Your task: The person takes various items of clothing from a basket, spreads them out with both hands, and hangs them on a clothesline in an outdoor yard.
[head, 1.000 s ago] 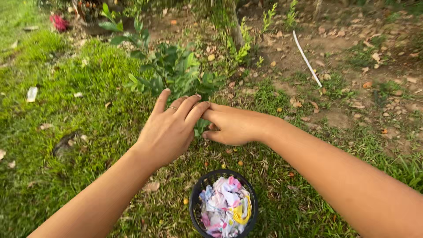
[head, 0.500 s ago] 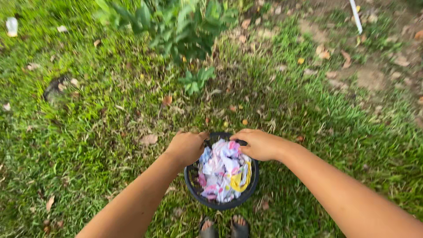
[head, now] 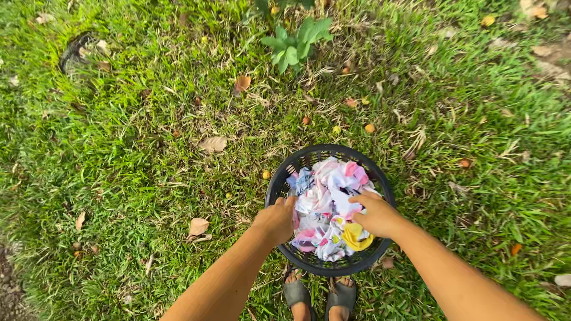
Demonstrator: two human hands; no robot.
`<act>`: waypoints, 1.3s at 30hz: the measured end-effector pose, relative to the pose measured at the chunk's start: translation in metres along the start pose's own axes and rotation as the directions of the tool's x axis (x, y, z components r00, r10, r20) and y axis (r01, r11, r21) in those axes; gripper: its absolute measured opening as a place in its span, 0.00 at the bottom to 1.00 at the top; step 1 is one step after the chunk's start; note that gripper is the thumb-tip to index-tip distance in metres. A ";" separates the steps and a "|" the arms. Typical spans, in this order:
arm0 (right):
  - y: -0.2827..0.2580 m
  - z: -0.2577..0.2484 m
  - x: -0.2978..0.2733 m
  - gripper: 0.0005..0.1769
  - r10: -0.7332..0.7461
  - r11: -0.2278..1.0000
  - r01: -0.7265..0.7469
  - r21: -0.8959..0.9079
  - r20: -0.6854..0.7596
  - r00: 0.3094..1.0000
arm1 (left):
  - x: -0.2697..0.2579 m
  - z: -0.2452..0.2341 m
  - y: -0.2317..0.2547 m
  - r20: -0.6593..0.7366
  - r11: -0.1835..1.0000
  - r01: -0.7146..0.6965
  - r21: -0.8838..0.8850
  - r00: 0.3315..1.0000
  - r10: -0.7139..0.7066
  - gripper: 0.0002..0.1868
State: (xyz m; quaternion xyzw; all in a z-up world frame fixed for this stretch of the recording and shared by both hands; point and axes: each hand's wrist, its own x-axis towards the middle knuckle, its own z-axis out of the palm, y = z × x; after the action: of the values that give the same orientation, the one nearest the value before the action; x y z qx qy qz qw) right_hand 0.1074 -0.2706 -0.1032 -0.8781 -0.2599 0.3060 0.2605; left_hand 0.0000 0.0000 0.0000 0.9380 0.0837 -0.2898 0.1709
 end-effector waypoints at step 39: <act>0.006 0.205 -0.006 0.27 0.166 0.878 -0.104 0.468 -0.093 0.982 | 0.052 0.098 0.010 0.004 0.973 -0.090 -0.212 0.996 0.093 0.22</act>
State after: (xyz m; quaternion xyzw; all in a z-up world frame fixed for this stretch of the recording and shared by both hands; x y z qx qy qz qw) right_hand -0.0323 -0.2175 -0.2434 -0.8252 -0.1002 0.3182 0.4558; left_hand -0.0054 -0.0424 -0.1029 0.9154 0.0694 -0.2774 0.2833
